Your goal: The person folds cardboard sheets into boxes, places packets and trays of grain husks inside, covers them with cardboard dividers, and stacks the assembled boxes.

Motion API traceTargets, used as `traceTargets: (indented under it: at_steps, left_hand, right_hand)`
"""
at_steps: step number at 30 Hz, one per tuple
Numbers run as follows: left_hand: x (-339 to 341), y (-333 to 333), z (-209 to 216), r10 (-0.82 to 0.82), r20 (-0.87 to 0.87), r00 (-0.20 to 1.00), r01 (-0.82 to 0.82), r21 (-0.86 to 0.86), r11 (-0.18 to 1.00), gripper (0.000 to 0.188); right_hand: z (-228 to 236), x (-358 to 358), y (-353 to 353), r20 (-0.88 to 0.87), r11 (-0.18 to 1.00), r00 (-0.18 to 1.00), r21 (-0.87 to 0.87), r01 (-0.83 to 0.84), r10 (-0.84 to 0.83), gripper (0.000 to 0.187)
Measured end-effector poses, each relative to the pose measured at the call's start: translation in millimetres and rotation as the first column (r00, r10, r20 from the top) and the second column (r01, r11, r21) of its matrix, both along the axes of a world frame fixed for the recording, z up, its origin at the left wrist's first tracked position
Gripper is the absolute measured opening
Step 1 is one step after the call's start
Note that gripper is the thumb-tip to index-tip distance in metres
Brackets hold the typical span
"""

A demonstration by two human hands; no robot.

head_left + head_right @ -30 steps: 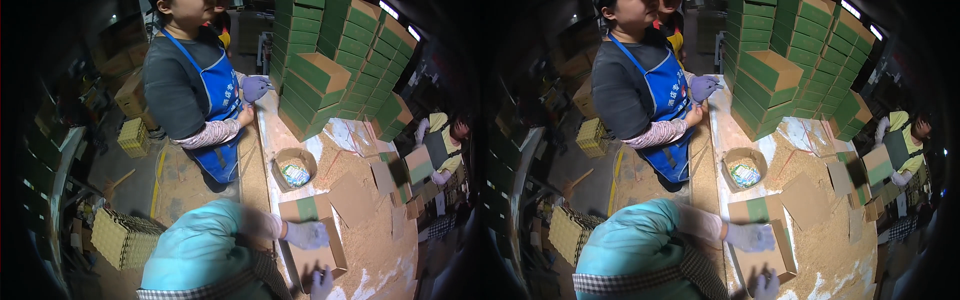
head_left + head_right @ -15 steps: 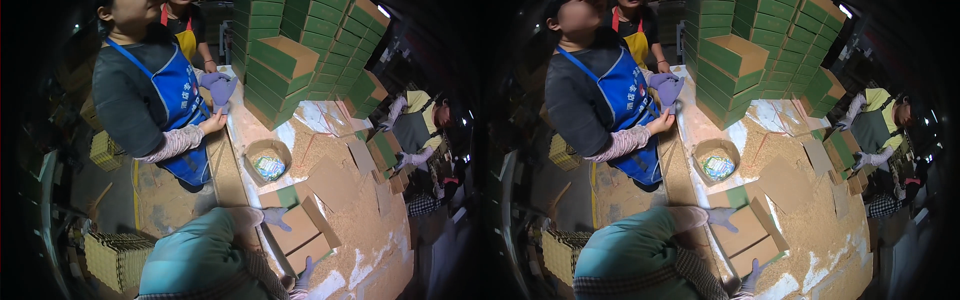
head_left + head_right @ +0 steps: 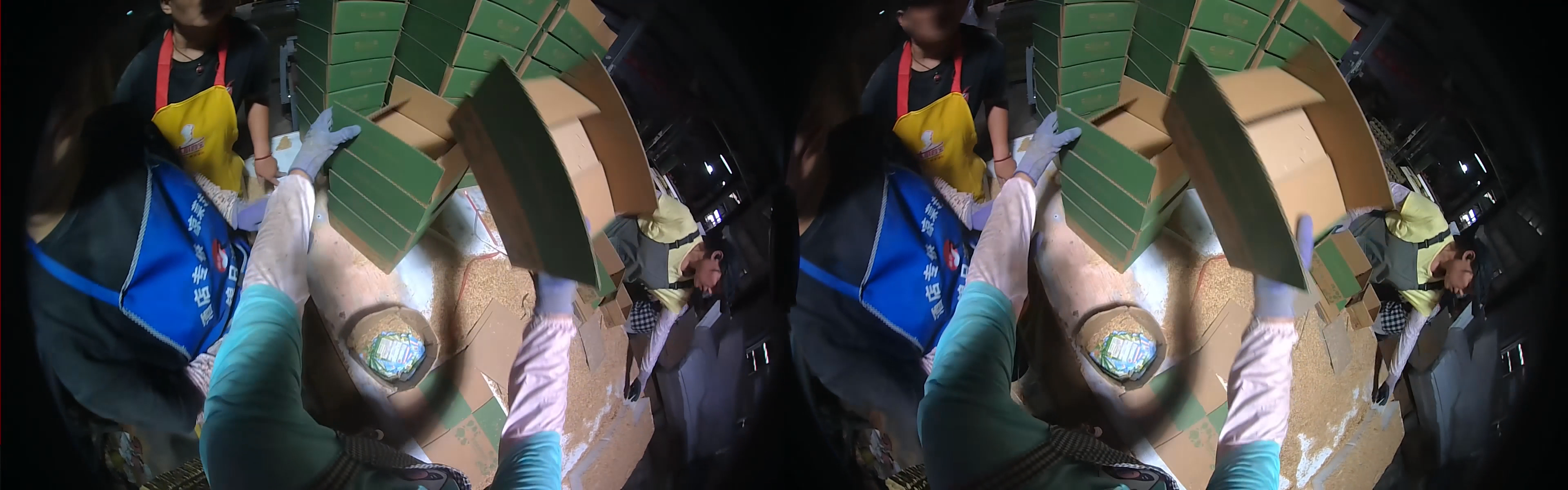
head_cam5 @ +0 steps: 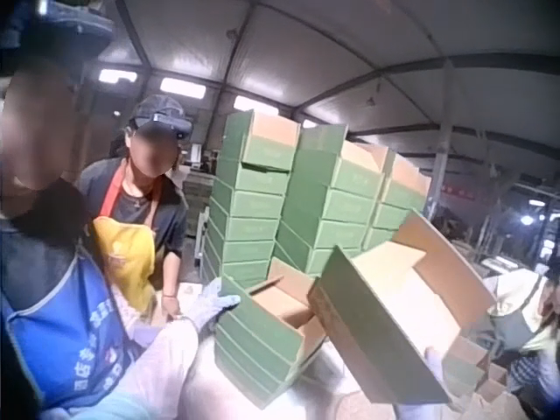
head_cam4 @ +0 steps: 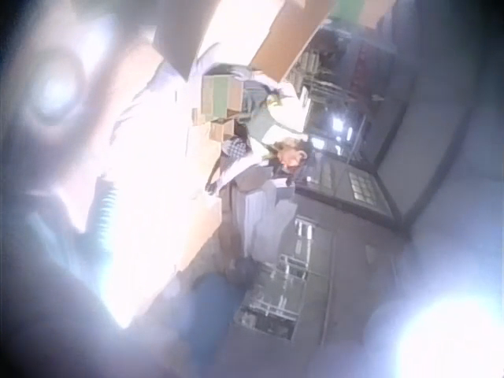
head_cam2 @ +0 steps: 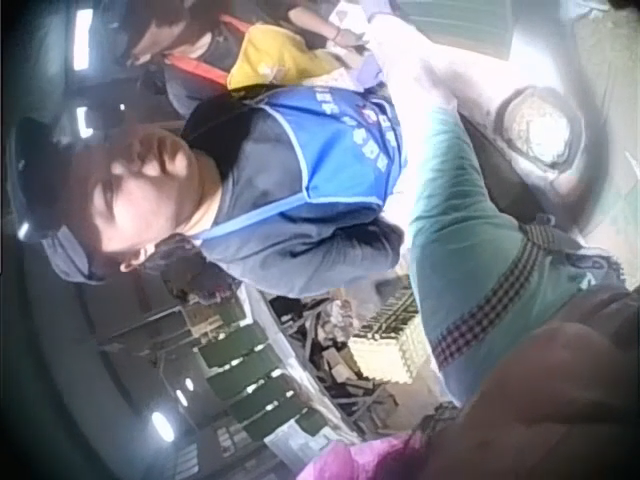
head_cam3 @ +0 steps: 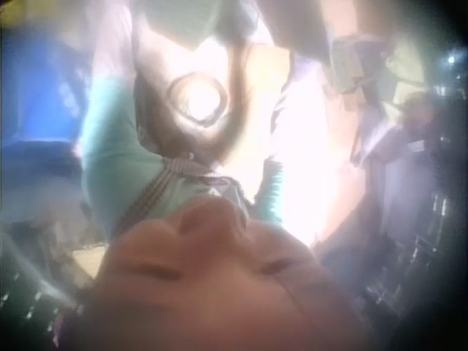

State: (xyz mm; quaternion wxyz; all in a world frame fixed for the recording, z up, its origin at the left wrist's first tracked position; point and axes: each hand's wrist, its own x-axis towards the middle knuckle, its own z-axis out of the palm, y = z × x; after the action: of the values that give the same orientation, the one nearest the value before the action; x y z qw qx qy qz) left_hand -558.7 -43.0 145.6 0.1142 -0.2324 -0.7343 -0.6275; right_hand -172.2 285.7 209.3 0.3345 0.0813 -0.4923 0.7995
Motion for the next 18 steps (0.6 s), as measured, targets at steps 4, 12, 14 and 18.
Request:
traceTargets:
  at_steps: [4, 12, 14, 18]
  left_hand:
    - [-19.7, 44.5, -39.1, -0.254, -0.189, 0.948, 0.277, 0.103, 0.955, 0.067]
    - [-35.0, -3.5, -57.7, 0.134, 0.026, 0.991, -0.123, -0.262, 0.957, 0.058]
    - [54.3, 14.3, -46.1, 0.259, -0.064, 0.964, -0.258, 0.021, 0.966, 0.054]
    - [344.8, 58.3, -53.9, -0.474, -0.55, 0.688, 0.236, -0.448, 0.862, 0.049]
  right_hand:
    - [13.2, -120.4, -33.6, 0.249, 0.957, 0.94, 0.228, 0.178, -0.234, 0.069]
    - [-14.0, -121.3, -21.0, -0.065, -0.271, 0.729, 0.948, -0.169, -0.681, 0.079]
    - [-21.5, -2.6, -34.6, 0.513, 0.72, 0.767, 0.687, -0.098, -0.385, 0.062]
    - [-172.0, 319.7, -65.1, 0.638, 0.641, 0.098, 0.768, -0.006, -0.764, 0.107]
